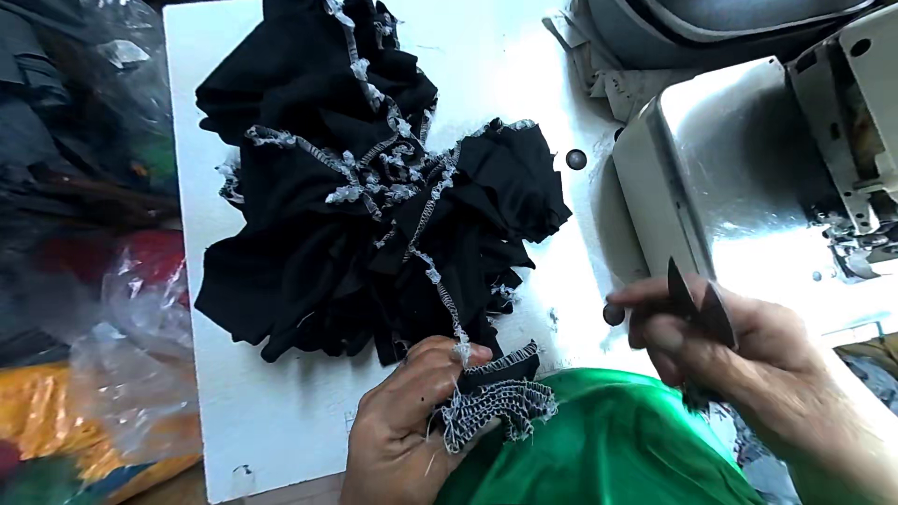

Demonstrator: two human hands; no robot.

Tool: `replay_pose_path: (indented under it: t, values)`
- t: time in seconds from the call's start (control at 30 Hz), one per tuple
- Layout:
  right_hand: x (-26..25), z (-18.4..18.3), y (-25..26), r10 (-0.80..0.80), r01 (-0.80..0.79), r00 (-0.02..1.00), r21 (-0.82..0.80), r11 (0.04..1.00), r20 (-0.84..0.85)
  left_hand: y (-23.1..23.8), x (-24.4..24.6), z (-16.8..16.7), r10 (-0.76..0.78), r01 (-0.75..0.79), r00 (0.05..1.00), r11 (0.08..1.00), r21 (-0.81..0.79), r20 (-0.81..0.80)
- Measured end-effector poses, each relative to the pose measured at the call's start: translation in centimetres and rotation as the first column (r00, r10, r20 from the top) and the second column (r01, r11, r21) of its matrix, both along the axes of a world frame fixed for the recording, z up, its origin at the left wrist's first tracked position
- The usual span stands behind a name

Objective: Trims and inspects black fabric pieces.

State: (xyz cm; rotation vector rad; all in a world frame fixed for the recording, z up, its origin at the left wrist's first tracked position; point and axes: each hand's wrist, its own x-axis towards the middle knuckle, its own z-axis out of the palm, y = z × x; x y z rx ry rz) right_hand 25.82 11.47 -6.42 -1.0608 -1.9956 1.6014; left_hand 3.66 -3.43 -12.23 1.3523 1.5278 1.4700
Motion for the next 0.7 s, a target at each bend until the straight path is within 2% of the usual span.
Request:
replay_pose_path:
  t: [0.1,0.2,0.5,0.7]
  values:
    - [0.2,0.4,-1.0,0.218,-0.268,0.958,-0.312,0.912,-0.186,0.1,0.0,0.2,-0.016,0.017,0.999,1.0,-0.011,0.04]
    - [-0.2,-0.2,-2.0,0.273,-0.321,0.947,-0.429,0.844,-0.17,0.2,0.0,0.3,-0.027,0.027,0.998,1.0,-0.001,0.053]
    - [-0.6,-0.7,-2.1,0.281,-0.279,0.957,-0.527,0.803,-0.079,0.1,0.0,0.3,-0.054,0.054,0.994,0.999,-0.001,0.095]
    - [-1.4,-1.6,-2.3,0.128,-0.204,0.976,-0.523,0.827,-0.179,0.1,0.2,-0.1,-0.124,0.125,0.99,0.992,-0.008,0.063]
